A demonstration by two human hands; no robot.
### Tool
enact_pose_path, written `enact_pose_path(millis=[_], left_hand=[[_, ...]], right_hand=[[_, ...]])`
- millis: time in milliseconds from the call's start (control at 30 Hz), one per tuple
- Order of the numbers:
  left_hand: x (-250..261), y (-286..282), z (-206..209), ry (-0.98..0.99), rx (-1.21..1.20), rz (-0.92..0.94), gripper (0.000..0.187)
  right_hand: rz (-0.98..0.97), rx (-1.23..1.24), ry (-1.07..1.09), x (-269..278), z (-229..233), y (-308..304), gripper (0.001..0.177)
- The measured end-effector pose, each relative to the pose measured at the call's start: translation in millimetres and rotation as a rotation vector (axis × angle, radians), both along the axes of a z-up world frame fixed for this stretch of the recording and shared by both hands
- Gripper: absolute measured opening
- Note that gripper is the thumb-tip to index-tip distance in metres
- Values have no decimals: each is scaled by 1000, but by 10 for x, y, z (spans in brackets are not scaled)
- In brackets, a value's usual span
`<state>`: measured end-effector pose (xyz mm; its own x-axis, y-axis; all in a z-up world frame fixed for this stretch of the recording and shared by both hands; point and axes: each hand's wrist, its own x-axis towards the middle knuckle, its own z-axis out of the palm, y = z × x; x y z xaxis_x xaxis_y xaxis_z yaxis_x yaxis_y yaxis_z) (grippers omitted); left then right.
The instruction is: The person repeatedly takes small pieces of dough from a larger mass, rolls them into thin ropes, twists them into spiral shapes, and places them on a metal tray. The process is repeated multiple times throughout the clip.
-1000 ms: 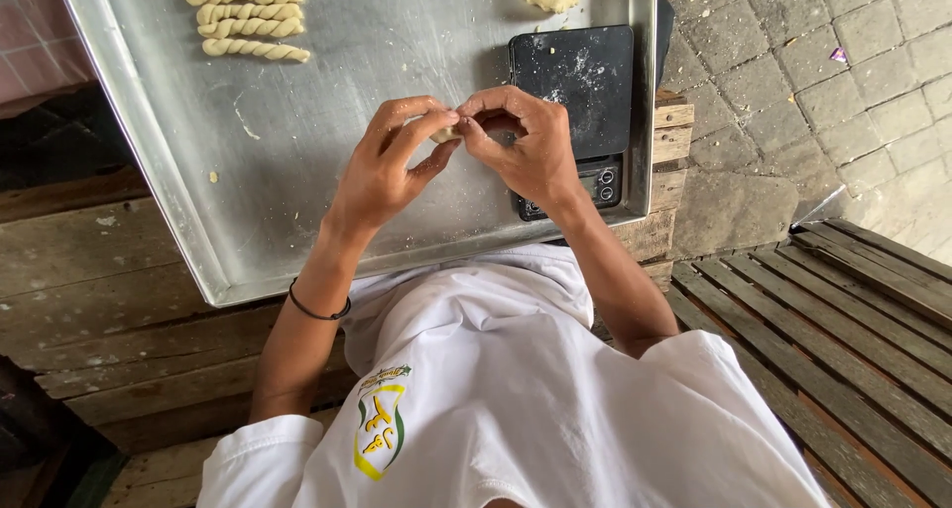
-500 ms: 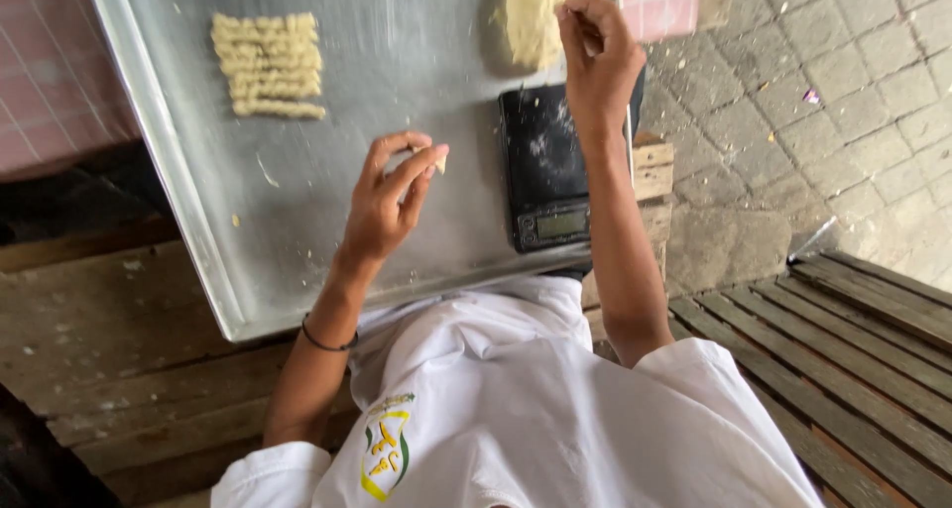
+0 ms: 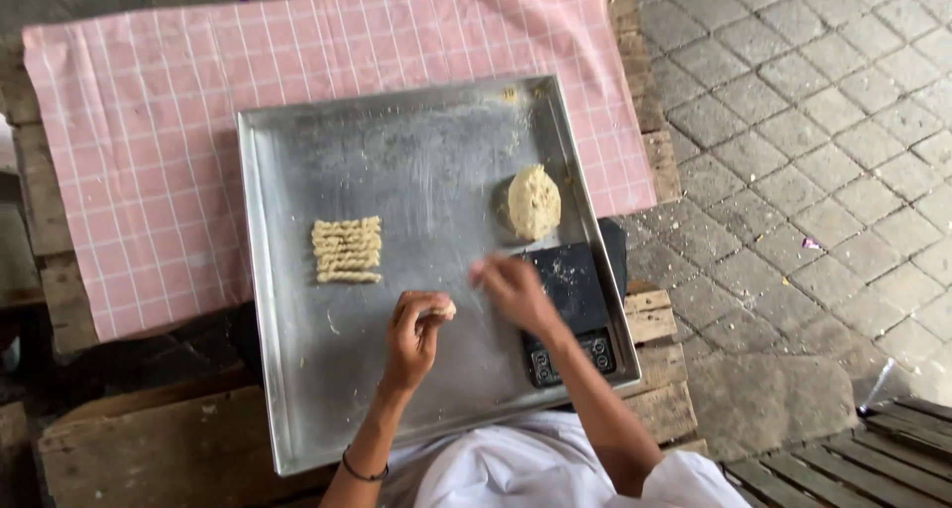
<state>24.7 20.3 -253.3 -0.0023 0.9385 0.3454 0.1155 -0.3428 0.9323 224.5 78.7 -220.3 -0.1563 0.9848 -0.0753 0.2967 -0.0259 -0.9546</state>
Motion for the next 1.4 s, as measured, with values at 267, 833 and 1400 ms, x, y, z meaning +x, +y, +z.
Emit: enact_pose_path(millis=[267, 833, 1400], left_hand=[[6, -23, 47, -33, 73, -9, 2], [32, -60, -212, -378, -459, -257, 18], [91, -113, 93, -8, -140, -285, 39]], right_hand=[[394, -235, 369, -402, 71, -420, 62], [235, 194, 82, -195, -259, -444, 39], [316, -186, 453, -270, -144, -519, 53]])
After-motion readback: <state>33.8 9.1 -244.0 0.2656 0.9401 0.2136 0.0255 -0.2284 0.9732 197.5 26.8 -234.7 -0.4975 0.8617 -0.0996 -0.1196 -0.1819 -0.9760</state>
